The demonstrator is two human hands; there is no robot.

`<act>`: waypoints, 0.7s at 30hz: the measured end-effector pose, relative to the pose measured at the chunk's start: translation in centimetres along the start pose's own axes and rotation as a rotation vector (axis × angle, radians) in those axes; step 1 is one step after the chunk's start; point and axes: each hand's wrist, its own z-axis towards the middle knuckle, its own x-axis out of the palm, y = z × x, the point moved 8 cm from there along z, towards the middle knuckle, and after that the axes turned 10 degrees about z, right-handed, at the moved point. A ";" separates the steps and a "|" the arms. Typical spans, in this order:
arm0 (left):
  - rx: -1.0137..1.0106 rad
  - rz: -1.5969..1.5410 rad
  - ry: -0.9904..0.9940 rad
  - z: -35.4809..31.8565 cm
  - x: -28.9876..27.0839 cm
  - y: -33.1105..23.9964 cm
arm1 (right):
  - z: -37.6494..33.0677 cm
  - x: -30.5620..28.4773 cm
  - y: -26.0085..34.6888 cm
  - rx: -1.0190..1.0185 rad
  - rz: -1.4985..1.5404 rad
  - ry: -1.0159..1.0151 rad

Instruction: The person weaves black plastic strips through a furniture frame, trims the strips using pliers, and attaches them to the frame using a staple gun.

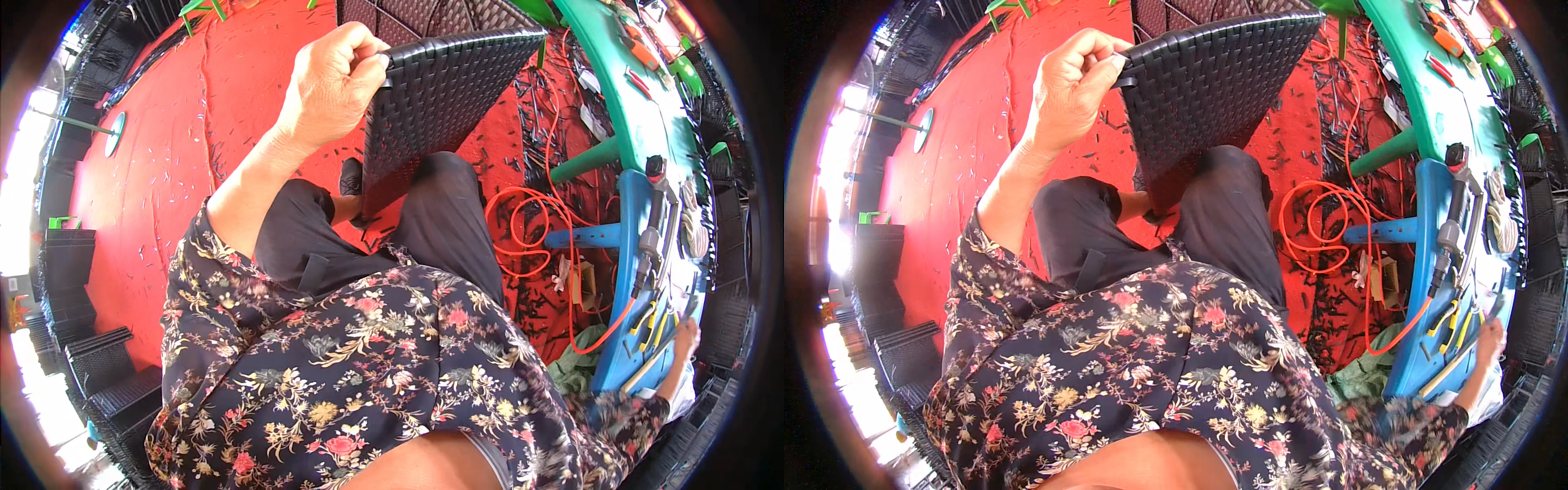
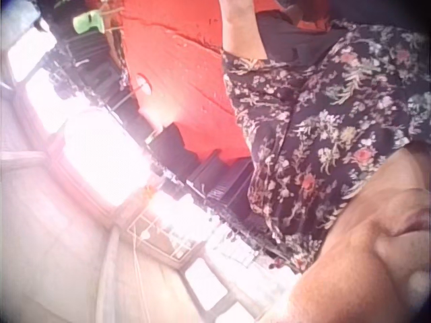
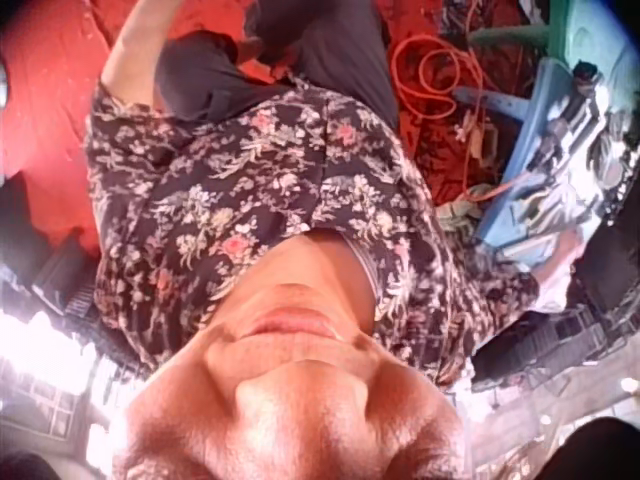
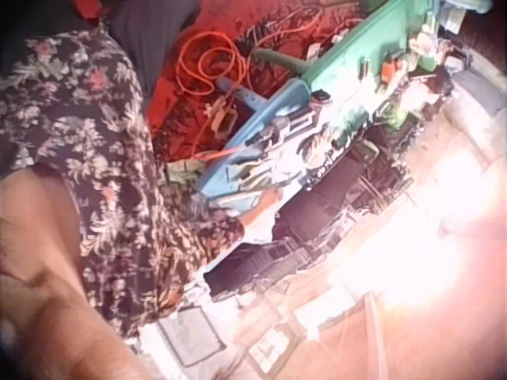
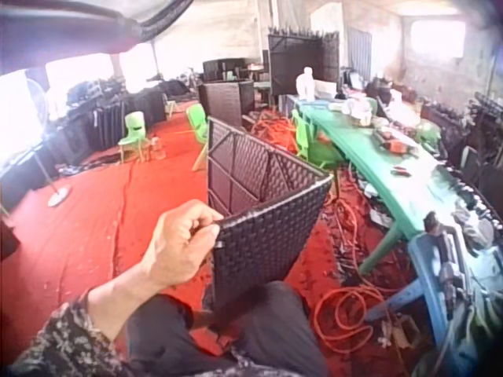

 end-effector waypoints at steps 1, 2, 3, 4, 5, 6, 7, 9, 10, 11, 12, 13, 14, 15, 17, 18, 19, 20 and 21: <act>0.005 -0.018 0.012 0.3 0.2 0.0 | 0.1 -3.4 -1.6 0.050 0.067 -0.018; 0.011 -0.022 0.016 0.5 0.2 0.2 | 0.9 -4.8 0.3 0.005 0.261 -0.068; 0.022 -0.015 0.020 0.8 0.2 0.1 | 0.7 -4.9 2.8 0.141 0.654 -0.087; 0.015 -0.015 0.017 0.8 0.1 0.5 | 0.5 -7.0 13.6 -0.069 0.784 -0.055; 0.023 -0.042 0.028 1.0 0.4 0.7 | 0.0 -8.2 16.5 -0.085 0.842 -0.088; 0.026 -0.054 0.035 1.1 0.5 0.7 | 0.2 -7.9 19.2 -0.106 0.981 -0.067; 0.035 -0.066 0.042 1.3 0.7 0.6 | 0.3 -6.7 22.2 -0.136 1.238 0.029; 0.014 -0.105 0.037 1.5 0.8 1.2 | 1.4 -4.2 29.3 -0.195 1.682 0.282; 0.009 -0.124 0.038 1.6 1.0 1.3 | 0.1 -3.4 35.9 -0.156 1.759 0.382; 0.000 -0.106 0.055 1.4 1.0 1.1 | -0.7 -2.4 41.2 -0.234 1.798 0.521; -0.014 -0.075 0.073 1.3 0.9 0.7 | -0.9 -1.4 45.8 -0.331 1.932 0.579; -0.019 -0.075 0.096 1.5 1.1 0.7 | -1.5 -1.6 49.8 -0.434 2.026 0.689; -0.034 -0.089 0.101 1.5 1.2 0.8 | -2.2 -2.6 53.9 -0.558 2.061 0.743; -0.051 -0.099 0.104 1.5 1.2 0.8 | -2.5 -3.1 56.8 -0.639 2.094 0.808; -0.076 -0.110 0.123 1.5 1.5 0.9 | -2.7 -4.2 61.2 -0.718 2.140 0.831; -0.077 -0.114 0.132 1.5 1.6 0.9 | -2.6 -4.5 62.5 -0.683 2.095 0.759; -0.080 -0.123 0.144 1.5 1.9 0.8 | -2.0 -4.4 63.2 -0.720 2.059 0.728; -0.112 -0.143 0.139 1.4 2.2 0.8 | -1.5 -4.2 63.9 -0.759 2.028 0.701; -0.101 -0.128 0.157 1.4 2.3 0.8 | -1.3 -4.0 64.4 -0.874 2.006 0.713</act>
